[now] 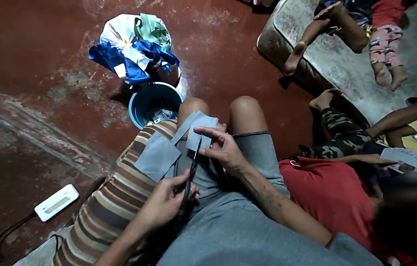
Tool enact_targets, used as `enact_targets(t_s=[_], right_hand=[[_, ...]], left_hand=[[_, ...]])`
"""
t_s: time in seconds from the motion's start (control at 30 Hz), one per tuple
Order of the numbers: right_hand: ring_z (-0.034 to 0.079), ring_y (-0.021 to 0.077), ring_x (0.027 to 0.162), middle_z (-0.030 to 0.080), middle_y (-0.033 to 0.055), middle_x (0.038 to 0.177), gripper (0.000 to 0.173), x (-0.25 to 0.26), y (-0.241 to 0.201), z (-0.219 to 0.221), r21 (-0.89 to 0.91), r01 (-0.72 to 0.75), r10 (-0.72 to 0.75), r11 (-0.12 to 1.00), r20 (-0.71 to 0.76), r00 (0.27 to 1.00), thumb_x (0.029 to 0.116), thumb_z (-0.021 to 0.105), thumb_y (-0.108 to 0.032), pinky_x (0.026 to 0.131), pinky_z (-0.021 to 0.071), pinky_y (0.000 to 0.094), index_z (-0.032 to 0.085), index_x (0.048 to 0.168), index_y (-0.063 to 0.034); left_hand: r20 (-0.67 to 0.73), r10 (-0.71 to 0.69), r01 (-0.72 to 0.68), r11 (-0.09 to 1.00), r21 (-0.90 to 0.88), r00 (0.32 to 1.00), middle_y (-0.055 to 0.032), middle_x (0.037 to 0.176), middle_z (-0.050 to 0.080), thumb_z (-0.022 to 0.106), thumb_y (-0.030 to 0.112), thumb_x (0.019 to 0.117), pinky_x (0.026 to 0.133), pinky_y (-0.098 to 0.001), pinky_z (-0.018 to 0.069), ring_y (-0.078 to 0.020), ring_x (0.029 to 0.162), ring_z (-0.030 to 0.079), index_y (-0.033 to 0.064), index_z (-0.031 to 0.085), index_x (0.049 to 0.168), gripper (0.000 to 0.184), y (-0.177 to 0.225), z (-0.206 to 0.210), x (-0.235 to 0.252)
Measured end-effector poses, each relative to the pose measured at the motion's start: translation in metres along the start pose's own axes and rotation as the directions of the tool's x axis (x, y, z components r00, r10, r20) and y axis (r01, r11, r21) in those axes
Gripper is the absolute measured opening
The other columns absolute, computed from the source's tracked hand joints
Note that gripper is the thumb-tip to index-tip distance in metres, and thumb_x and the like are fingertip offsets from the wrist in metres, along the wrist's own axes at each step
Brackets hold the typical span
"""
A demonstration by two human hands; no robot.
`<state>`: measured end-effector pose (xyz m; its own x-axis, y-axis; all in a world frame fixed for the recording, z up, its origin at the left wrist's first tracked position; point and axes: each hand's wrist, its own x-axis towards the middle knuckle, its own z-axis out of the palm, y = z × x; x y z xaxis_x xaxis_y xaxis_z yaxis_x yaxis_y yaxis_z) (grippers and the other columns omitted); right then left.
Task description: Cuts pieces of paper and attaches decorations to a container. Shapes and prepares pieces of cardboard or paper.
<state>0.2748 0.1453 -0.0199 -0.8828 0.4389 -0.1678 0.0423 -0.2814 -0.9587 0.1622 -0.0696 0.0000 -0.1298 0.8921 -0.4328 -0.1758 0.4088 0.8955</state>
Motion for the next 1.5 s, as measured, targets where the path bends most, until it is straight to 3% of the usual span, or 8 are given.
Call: enact_targets(t_s=[0.33,0.5,0.77,0.97,1.1,1.27,1.5], right_hand=[[0.066,0.0201,0.114,0.062,0.0118,0.137,0.06,0.0005,0.0006,0.0003,0.051,0.005,-0.007,0.999,0.032,0.999,0.0815,0.072,0.008,0.095,0.0582,0.0372,0.06,0.139,-0.0033],[0.063,0.0215,0.12,0.058,0.0105,0.143,0.07,0.0036,-0.0036,-0.0051,0.028,0.018,-0.019,0.999,0.058,0.998,0.0785,0.074,0.008,0.097,0.0579,0.0394,0.055,0.144,-0.0061],[0.058,0.0227,0.127,0.051,0.0107,0.149,0.081,0.0073,-0.0011,-0.0066,0.038,0.054,-0.058,0.998,0.126,0.99,0.0754,0.077,0.006,0.103,0.0547,0.0419,0.048,0.15,-0.0077],[0.057,0.0217,0.128,0.047,0.01,0.153,0.087,0.0058,-0.0011,-0.0075,0.047,0.067,-0.075,0.997,0.206,0.976,0.0759,0.076,0.005,0.103,0.0545,0.0416,0.041,0.154,-0.0095],[0.059,0.0216,0.126,0.048,0.0099,0.152,0.09,0.0061,-0.0033,-0.0087,0.046,0.068,-0.076,0.997,0.203,0.976,0.0746,0.077,0.005,0.102,0.0555,0.0414,0.04,0.155,-0.0111],[0.059,0.02,0.126,0.045,0.0083,0.153,0.091,0.0032,-0.0034,-0.0061,0.037,0.049,-0.057,0.998,0.241,0.969,0.0752,0.077,0.005,0.1,0.0563,0.0397,0.038,0.155,-0.0131],[0.058,0.0207,0.127,0.046,0.009,0.153,0.091,0.003,-0.0028,-0.0077,0.023,0.062,-0.066,0.998,0.272,0.96,0.0754,0.077,0.006,0.101,0.0564,0.0404,0.038,0.155,-0.0127]], left_hand=[[-0.002,0.025,-0.025,1.0,0.006,1.0,-0.0029,0.107,0.077,0.063,0.016,0.1012,0.091,-0.0326,0.0623,-0.0157,0.096,0.075,0.003,0.049,0.149,0.052,-0.0026,0.0026,0.0013],[-0.035,0.059,-0.06,0.998,-0.019,0.998,-0.0039,0.104,0.077,0.064,0.012,0.1004,0.087,-0.0328,0.0637,-0.0167,0.091,0.075,0.0004,0.052,0.146,0.049,-0.0064,0.0041,0.0024],[-0.024,0.089,-0.088,0.996,0.017,0.996,-0.0026,0.105,0.077,0.064,0.015,0.1007,0.088,-0.0329,0.0632,-0.0156,0.093,0.075,0.0017,0.051,0.148,0.051,-0.0077,0.0017,0.0052],[0.001,0.118,-0.118,0.992,0.038,0.993,-0.0019,0.109,0.076,0.065,0.016,0.1003,0.089,-0.0321,0.0629,-0.0147,0.096,0.075,0.001,0.049,0.149,0.053,-0.0082,0.0003,0.0053],[-0.021,0.127,-0.126,0.992,0.017,0.992,-0.0028,0.104,0.077,0.064,0.013,0.1001,0.087,-0.0321,0.0636,-0.0153,0.092,0.075,0.0004,0.053,0.146,0.049,-0.0076,0.0022,0.0062],[-0.001,0.116,-0.116,0.991,0.062,0.993,-0.0006,0.109,0.076,0.066,0.019,0.1,0.09,-0.0313,0.0625,-0.0135,0.097,0.074,0.0041,0.052,0.147,0.051,-0.0053,0.0019,0.0073],[-0.015,0.133,-0.133,0.991,0.021,0.991,-0.0027,0.109,0.076,0.066,0.015,0.0998,0.089,-0.0335,0.0634,-0.0164,0.095,0.075,0.0027,0.052,0.147,0.051,-0.0078,0.0027,0.0081]])
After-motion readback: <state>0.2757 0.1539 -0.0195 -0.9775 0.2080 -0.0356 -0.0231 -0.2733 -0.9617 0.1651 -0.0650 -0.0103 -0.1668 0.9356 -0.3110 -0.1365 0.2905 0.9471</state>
